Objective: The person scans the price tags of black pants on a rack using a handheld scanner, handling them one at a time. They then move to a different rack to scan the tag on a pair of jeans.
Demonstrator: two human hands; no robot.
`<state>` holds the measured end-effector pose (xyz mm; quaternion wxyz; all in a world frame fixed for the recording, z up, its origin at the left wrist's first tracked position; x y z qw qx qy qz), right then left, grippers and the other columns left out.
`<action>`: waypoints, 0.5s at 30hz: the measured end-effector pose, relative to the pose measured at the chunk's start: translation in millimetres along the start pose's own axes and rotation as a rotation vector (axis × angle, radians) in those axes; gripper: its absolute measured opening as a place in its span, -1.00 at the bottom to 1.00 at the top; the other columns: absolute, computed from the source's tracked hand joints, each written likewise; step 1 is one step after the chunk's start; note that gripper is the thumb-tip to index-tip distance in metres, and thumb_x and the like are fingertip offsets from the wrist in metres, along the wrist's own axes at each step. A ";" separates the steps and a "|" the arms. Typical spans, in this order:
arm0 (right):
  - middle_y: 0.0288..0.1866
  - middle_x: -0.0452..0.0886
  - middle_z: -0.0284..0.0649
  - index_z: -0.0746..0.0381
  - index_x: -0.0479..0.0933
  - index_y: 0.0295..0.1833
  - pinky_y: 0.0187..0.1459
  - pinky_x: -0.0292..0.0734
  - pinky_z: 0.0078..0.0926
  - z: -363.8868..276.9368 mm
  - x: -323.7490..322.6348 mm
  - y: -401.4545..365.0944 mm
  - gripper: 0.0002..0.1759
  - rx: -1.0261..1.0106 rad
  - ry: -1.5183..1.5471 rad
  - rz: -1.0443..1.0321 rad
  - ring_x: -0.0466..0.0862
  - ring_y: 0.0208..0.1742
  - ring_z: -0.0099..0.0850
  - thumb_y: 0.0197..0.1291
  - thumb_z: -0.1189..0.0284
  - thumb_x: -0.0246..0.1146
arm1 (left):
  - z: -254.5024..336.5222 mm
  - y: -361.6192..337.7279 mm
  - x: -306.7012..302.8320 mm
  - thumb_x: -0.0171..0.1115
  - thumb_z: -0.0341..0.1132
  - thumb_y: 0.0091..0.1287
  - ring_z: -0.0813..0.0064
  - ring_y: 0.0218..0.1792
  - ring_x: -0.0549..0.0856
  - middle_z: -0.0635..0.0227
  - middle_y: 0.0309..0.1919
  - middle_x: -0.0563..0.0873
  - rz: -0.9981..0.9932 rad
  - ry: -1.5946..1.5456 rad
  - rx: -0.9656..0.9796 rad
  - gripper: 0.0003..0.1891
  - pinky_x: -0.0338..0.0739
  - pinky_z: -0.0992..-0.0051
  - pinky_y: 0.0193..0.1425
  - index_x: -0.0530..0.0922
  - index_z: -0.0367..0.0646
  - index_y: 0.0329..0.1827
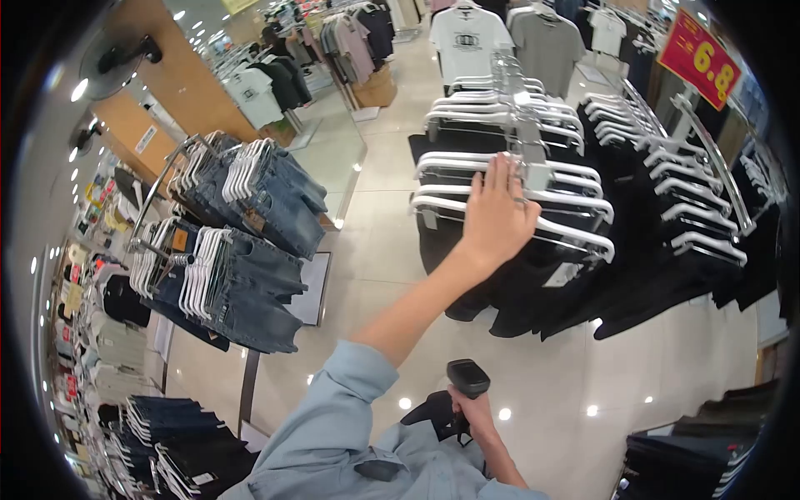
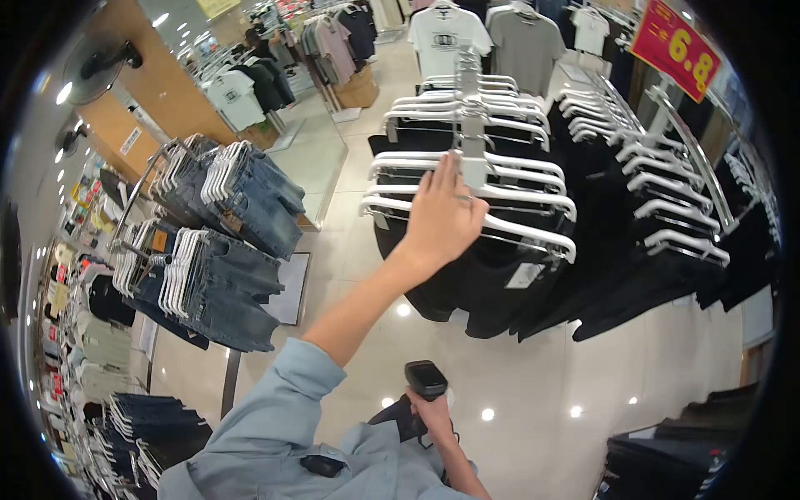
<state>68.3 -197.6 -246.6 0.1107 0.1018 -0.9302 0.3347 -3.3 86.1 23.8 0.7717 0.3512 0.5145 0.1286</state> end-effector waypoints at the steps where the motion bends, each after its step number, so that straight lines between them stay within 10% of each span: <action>1: -0.49 0.52 -0.44 0.20 0.59 -0.21 -0.41 0.39 -0.53 -4.0 -4.7 3.1 -0.87 -0.002 0.088 0.037 0.47 -0.50 -0.61 0.34 0.45 0.42 | 0.4 0.4 -1.2 0.14 -0.17 0.39 -0.19 0.54 0.38 -0.39 0.47 0.40 -0.001 -0.003 -0.015 -0.33 0.28 -0.05 0.59 0.44 -0.66 0.37; 6: -0.42 0.42 -0.43 0.16 0.48 -0.02 -0.44 0.39 -0.55 -25.1 -34.0 20.9 -0.76 0.033 0.290 0.149 0.42 -0.48 -0.61 0.34 0.46 0.42 | -3.3 2.2 -1.8 0.16 -0.18 0.35 -0.16 0.54 0.37 -0.33 0.47 0.40 0.009 -0.009 -0.034 -0.33 0.29 -0.07 0.58 0.44 -0.62 0.38; 15: -0.50 0.51 -0.44 0.22 0.58 -0.27 -0.40 0.37 -0.52 -99.7 -71.4 9.4 -0.77 -0.205 0.272 0.469 0.46 -0.50 -0.61 0.33 0.35 0.47 | -0.3 -0.1 3.1 0.17 -0.26 0.38 -0.17 0.48 0.46 -0.25 0.45 0.48 0.054 0.021 -0.024 -0.53 0.34 -0.09 0.53 0.61 -0.44 0.23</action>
Point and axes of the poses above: each hand's wrist, its own y-axis towards the middle knuckle, its own x-axis out of the palm, z = x × y, the point moved 6 cm from there along y, towards the middle knuckle
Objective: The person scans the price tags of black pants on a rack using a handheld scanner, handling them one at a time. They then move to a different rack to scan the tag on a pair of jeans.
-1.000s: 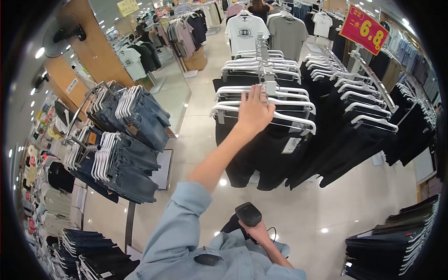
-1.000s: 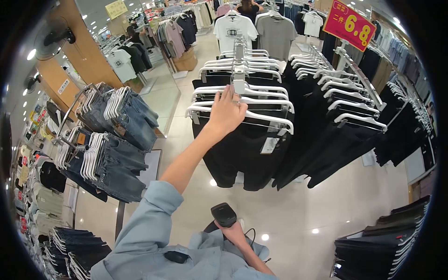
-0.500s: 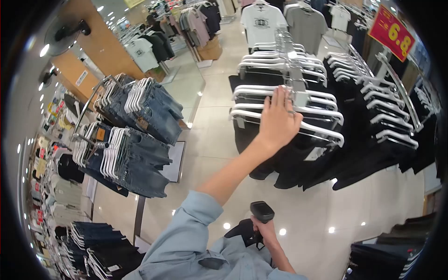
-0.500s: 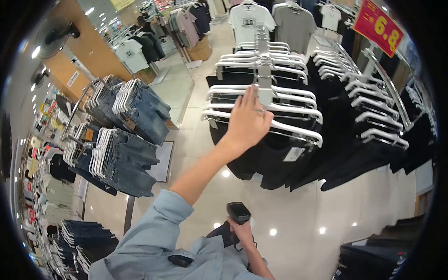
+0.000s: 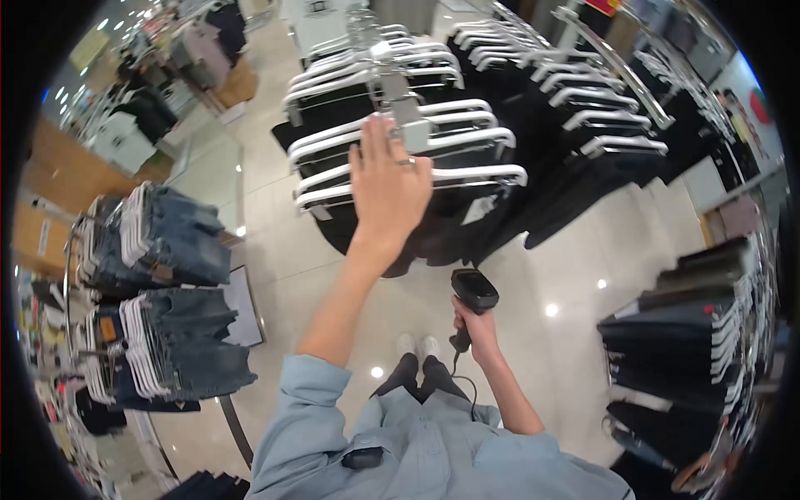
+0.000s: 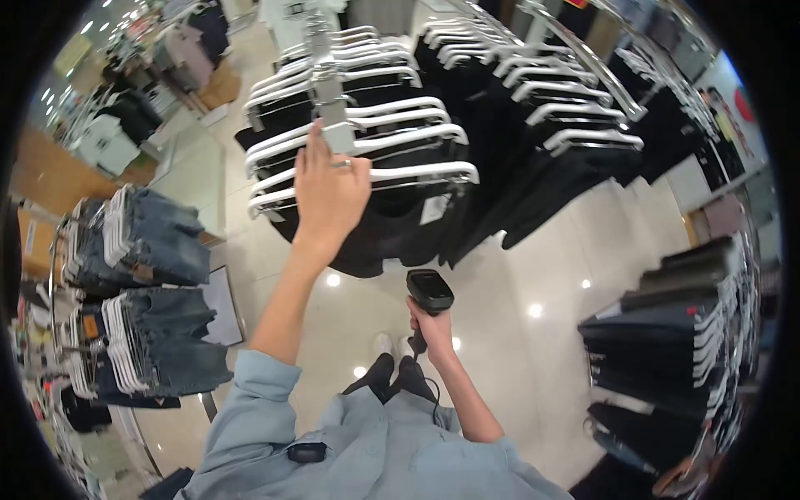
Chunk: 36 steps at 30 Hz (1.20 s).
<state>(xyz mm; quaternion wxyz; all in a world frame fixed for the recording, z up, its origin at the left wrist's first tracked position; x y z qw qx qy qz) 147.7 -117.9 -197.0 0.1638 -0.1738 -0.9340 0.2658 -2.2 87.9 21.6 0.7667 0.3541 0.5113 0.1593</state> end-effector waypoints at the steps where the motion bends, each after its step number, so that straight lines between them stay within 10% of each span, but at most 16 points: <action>1: -0.50 0.51 -0.44 0.22 0.58 -0.27 -0.40 0.37 -0.52 -0.9 -3.4 -4.4 -0.77 -0.007 0.009 0.032 0.46 -0.50 -0.61 0.33 0.35 0.47 | 0.5 -0.1 0.1 0.15 -0.27 0.38 -0.17 0.49 0.45 -0.26 0.45 0.48 -0.016 -0.012 -0.003 -0.52 0.35 -0.10 0.53 0.59 -0.42 0.26; 10: -0.54 0.52 -0.46 0.19 0.61 -0.31 -0.48 0.36 -0.52 -17.8 -30.2 -27.6 -0.79 -0.425 -0.291 0.287 0.48 -0.54 -0.65 0.28 0.39 0.50 | 2.4 2.1 -3.0 0.12 -0.31 0.39 -0.19 0.51 0.43 -0.26 0.44 0.48 -0.023 -0.057 -0.009 -0.46 0.40 -0.16 0.48 0.43 -0.39 0.41; 29: -0.49 0.57 -0.45 0.22 0.65 -0.17 -0.40 0.44 -0.50 -33.9 -24.6 -87.8 -0.67 -0.348 -0.201 0.354 0.51 -0.47 -0.63 0.25 0.19 0.54 | 0.3 -0.8 1.6 0.03 -0.18 0.47 -0.11 0.53 0.43 -0.18 0.48 0.45 -0.042 0.016 0.002 -0.43 0.36 -0.09 0.53 0.47 -0.49 0.38; 36: -0.05 0.79 -0.24 0.23 0.67 0.16 0.04 0.64 -0.36 27.5 -14.8 -102.1 -0.46 -0.317 -0.232 0.289 0.70 -0.07 -0.49 0.22 0.11 0.56 | -1.8 -2.2 9.6 -0.06 -0.16 0.54 -0.08 0.57 0.39 -0.21 0.52 0.42 -0.117 0.062 -0.002 -0.40 0.32 0.00 0.59 0.41 -0.54 0.43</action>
Point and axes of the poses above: each hand's wrist, its own y-axis towards the middle knuckle, its own x-axis out of the palm, z = x × y, the point moved 6 cm from there along y, towards the middle knuckle
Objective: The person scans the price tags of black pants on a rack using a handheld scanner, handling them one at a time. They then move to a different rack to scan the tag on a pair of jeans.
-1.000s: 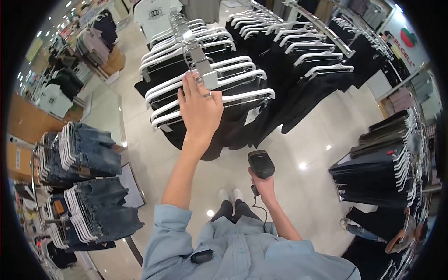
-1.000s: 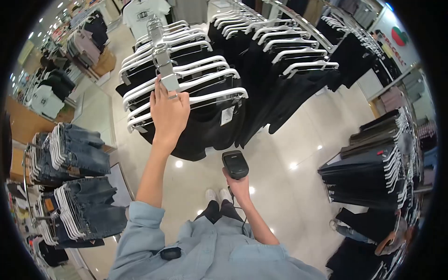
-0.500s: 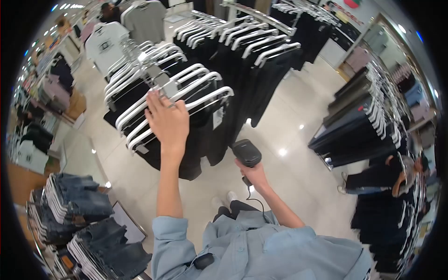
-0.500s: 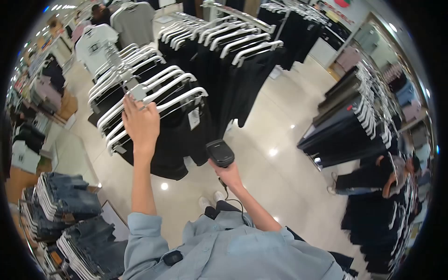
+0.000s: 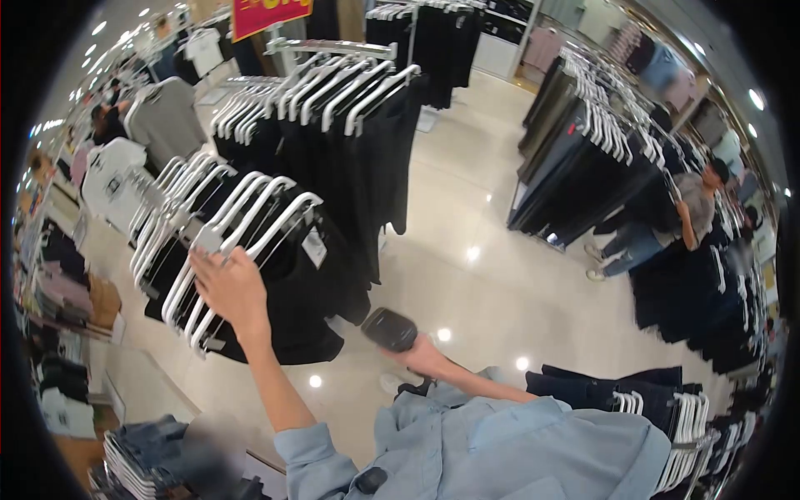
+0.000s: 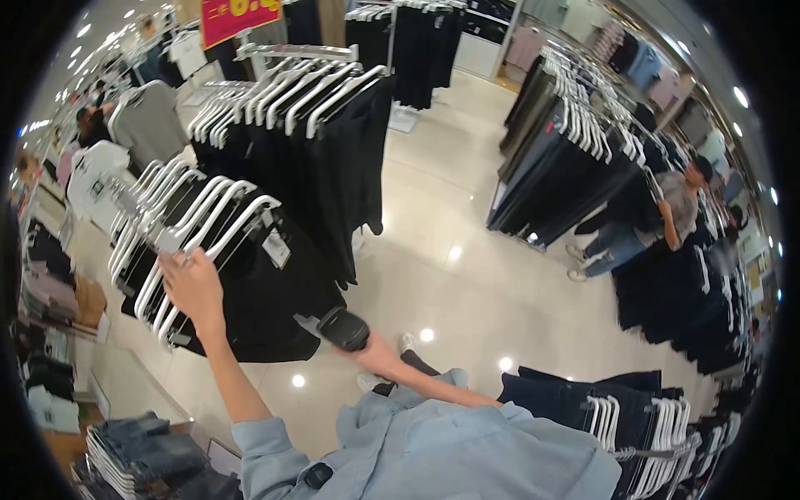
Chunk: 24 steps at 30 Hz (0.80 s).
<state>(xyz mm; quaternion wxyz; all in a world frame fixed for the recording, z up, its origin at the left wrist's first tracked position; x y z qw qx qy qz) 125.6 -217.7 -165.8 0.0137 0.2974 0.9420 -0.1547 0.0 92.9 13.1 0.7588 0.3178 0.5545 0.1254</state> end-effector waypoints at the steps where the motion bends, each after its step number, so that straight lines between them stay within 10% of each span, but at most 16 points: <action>1: -0.02 0.79 -0.19 0.22 0.65 0.20 0.11 0.63 -0.34 -4.2 5.4 -9.9 -0.42 0.102 0.041 -0.078 0.73 0.00 -0.45 0.20 0.10 0.57 | 1.9 -0.1 -3.4 -0.08 -0.15 0.54 -0.09 0.56 0.40 -0.25 0.51 0.43 0.010 -0.029 0.006 -0.39 0.31 0.01 0.60 0.41 -0.56 0.42; 5: 0.19 0.75 -0.19 0.25 0.59 0.32 0.29 0.56 -0.37 23.2 15.0 -13.6 -0.38 0.088 -0.027 -0.153 0.69 0.18 -0.41 0.26 0.14 0.53 | 3.2 0.9 -3.2 -0.06 -0.10 0.57 -0.13 0.55 0.40 -0.32 0.48 0.44 -0.101 0.023 -0.011 -0.42 0.29 0.03 0.62 0.50 -0.50 0.36; 21: -0.30 0.74 -0.02 0.34 0.66 -0.02 -0.10 0.64 -0.23 11.9 -56.2 9.6 -0.56 -0.079 -0.142 -0.353 0.70 -0.26 -0.35 0.18 0.20 0.50 | 0.7 3.1 8.3 -0.19 -0.06 0.64 0.04 0.42 0.55 0.17 0.50 0.54 -0.121 0.134 -0.085 -0.44 0.44 0.09 0.46 0.48 -0.21 0.50; 24: -0.29 0.75 -0.02 0.35 0.65 -0.01 -0.12 0.64 -0.21 11.8 -75.7 8.7 -0.56 -0.064 -0.097 -0.451 0.71 -0.26 -0.36 0.19 0.22 0.50 | -9.8 4.8 18.7 -0.18 -0.09 0.60 -0.04 0.35 0.60 0.01 0.42 0.58 -0.059 0.134 -0.046 -0.42 0.45 0.09 0.46 0.42 -0.13 0.58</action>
Point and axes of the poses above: each hand's wrist, its own y-axis towards the middle knuckle, its own x-axis out of the palm, z = x × y, the point moved 6 cm from there along y, towards the middle knuckle
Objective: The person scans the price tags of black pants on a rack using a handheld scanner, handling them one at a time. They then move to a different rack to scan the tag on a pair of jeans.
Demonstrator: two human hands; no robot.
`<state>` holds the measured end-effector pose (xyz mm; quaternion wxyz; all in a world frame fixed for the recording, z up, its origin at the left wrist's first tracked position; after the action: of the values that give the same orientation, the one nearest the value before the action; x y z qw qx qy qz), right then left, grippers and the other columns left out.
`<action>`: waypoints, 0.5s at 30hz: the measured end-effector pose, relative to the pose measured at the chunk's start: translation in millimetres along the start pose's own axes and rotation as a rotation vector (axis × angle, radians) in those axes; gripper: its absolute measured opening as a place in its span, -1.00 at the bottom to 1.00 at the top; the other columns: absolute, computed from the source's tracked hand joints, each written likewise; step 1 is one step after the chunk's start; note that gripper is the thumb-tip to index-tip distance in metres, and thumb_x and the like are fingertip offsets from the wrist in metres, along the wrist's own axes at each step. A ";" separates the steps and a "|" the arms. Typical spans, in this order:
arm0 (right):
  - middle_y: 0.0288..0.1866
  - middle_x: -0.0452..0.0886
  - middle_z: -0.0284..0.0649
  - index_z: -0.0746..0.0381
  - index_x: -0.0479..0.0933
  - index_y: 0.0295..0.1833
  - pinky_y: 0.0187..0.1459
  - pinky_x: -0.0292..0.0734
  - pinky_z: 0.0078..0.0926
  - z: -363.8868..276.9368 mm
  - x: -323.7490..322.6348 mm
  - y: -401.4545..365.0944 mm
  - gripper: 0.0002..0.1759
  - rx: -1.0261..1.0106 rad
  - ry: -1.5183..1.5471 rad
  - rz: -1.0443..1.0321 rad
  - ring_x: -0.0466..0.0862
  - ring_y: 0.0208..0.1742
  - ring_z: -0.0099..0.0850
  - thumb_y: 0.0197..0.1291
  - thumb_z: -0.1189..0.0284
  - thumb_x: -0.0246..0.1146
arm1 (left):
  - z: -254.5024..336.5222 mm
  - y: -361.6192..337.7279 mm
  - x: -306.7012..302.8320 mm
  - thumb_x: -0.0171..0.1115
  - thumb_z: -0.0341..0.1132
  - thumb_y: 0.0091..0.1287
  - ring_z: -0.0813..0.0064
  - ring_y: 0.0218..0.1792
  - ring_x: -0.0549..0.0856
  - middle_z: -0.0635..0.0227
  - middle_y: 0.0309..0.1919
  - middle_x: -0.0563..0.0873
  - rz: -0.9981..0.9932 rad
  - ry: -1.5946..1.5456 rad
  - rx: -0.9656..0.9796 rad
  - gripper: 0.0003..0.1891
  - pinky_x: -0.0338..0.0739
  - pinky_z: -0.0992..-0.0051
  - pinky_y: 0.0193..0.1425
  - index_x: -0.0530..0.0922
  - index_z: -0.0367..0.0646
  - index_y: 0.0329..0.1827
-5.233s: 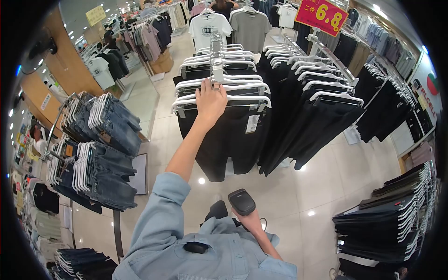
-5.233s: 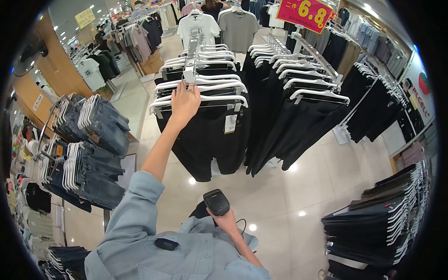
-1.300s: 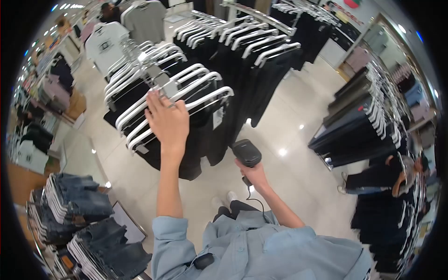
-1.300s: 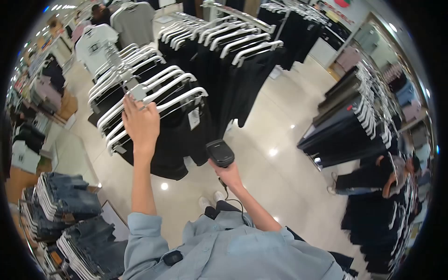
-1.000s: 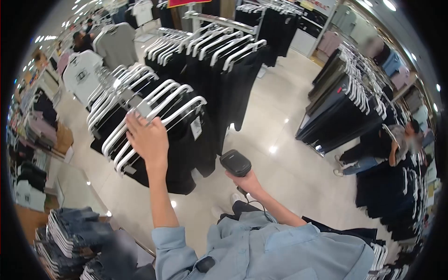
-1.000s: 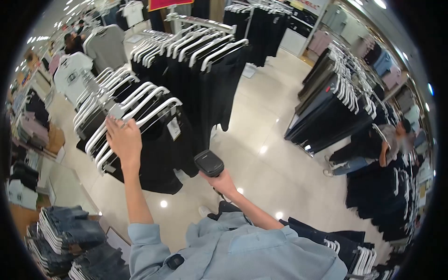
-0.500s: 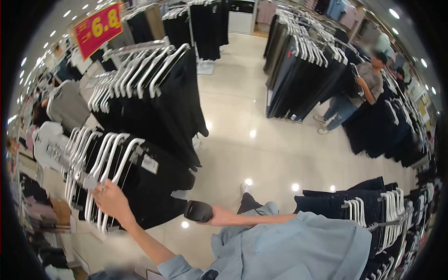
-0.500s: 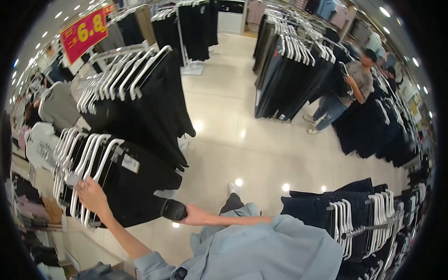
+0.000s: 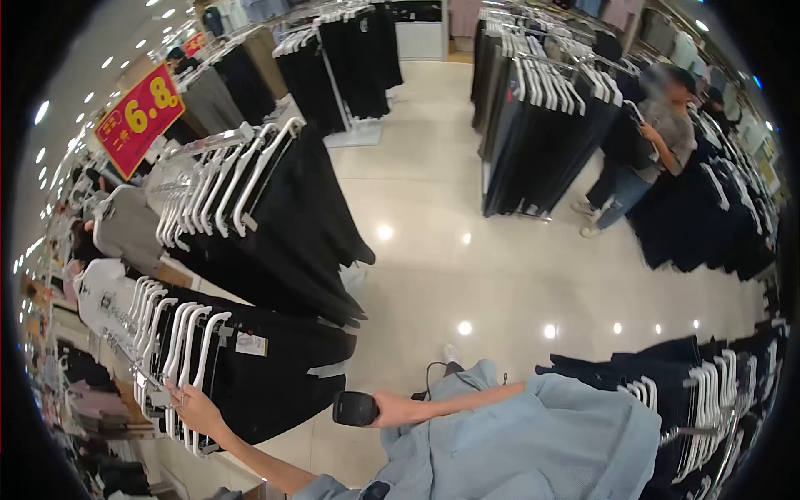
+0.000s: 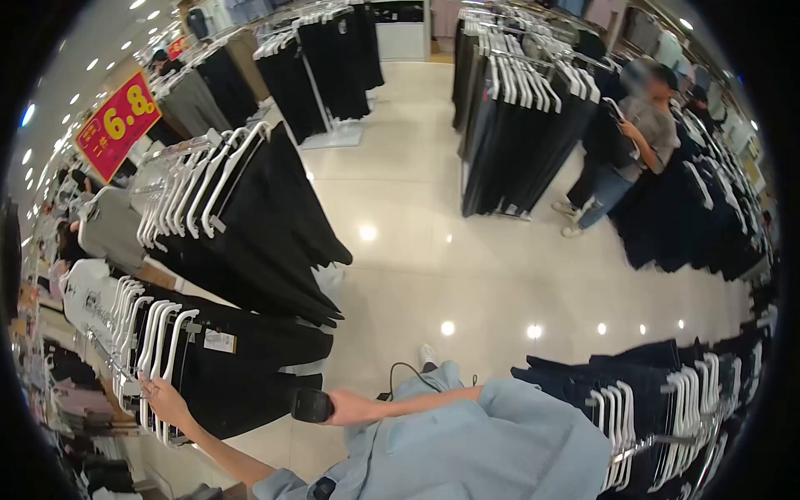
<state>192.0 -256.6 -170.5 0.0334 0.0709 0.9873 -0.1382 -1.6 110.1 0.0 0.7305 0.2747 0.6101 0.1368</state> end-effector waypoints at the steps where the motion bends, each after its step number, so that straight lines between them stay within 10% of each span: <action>1: -0.19 0.78 -0.02 0.34 0.63 0.10 -0.04 0.64 -0.26 0.9 -6.2 -3.4 -0.51 0.039 0.023 -0.037 0.73 -0.18 -0.35 0.20 0.22 0.50 | 3.1 -0.6 -5.0 -0.16 -0.09 0.60 -0.07 0.35 0.60 0.03 0.42 0.59 -0.007 -0.019 -0.018 -0.43 0.46 0.08 0.44 0.44 -0.11 0.57; 5: 0.05 0.79 -0.10 0.31 0.60 0.27 0.20 0.59 -0.35 21.5 -30.2 -12.8 -0.43 0.054 0.080 -0.054 0.72 0.07 -0.37 0.24 0.24 0.50 | -1.4 -1.4 -0.6 -0.06 -0.16 0.57 -0.08 0.33 0.61 0.06 0.44 0.59 0.034 -0.041 -0.008 -0.47 0.46 0.10 0.43 0.49 -0.15 0.52; 9: -0.14 0.79 -0.06 0.32 0.66 0.10 -0.01 0.64 -0.29 36.5 -52.8 -24.3 -0.52 -0.037 0.124 -0.005 0.71 -0.15 -0.37 0.16 0.26 0.51 | -5.2 -5.4 5.1 0.00 -0.22 0.53 -0.07 0.34 0.61 0.05 0.43 0.60 0.131 0.007 0.119 -0.50 0.46 0.13 0.44 0.55 -0.17 0.47; 11: 0.17 0.75 -0.20 0.30 0.60 0.28 0.26 0.56 -0.39 55.5 -64.7 -29.3 -0.45 0.050 0.206 0.020 0.69 0.18 -0.44 0.20 0.39 0.56 | 2.0 -4.9 -3.5 0.00 -0.23 0.52 -0.05 0.36 0.60 0.03 0.42 0.60 0.116 -0.042 0.070 -0.50 0.46 0.15 0.45 0.55 -0.17 0.47; 15: 0.22 0.73 -0.22 0.28 0.61 0.28 0.28 0.55 -0.40 39.0 -83.3 -42.8 -0.46 0.010 0.214 -0.084 0.67 0.23 -0.47 0.20 0.43 0.56 | 13.4 -2.7 -19.1 -0.03 -0.20 0.52 -0.04 0.38 0.58 0.02 0.43 0.59 0.062 -0.116 -0.023 -0.47 0.44 0.17 0.48 0.51 -0.14 0.50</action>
<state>269.8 -319.0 -189.3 -0.0785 0.0438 0.9866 -0.1363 6.8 94.5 15.5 0.7632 0.2926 0.5563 0.1500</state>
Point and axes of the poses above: each hand's wrist, its own y-axis towards the middle knuckle, its own x-axis out of the palm, z = x × y, the point moved 6 cm from there along y, towards the middle knuckle
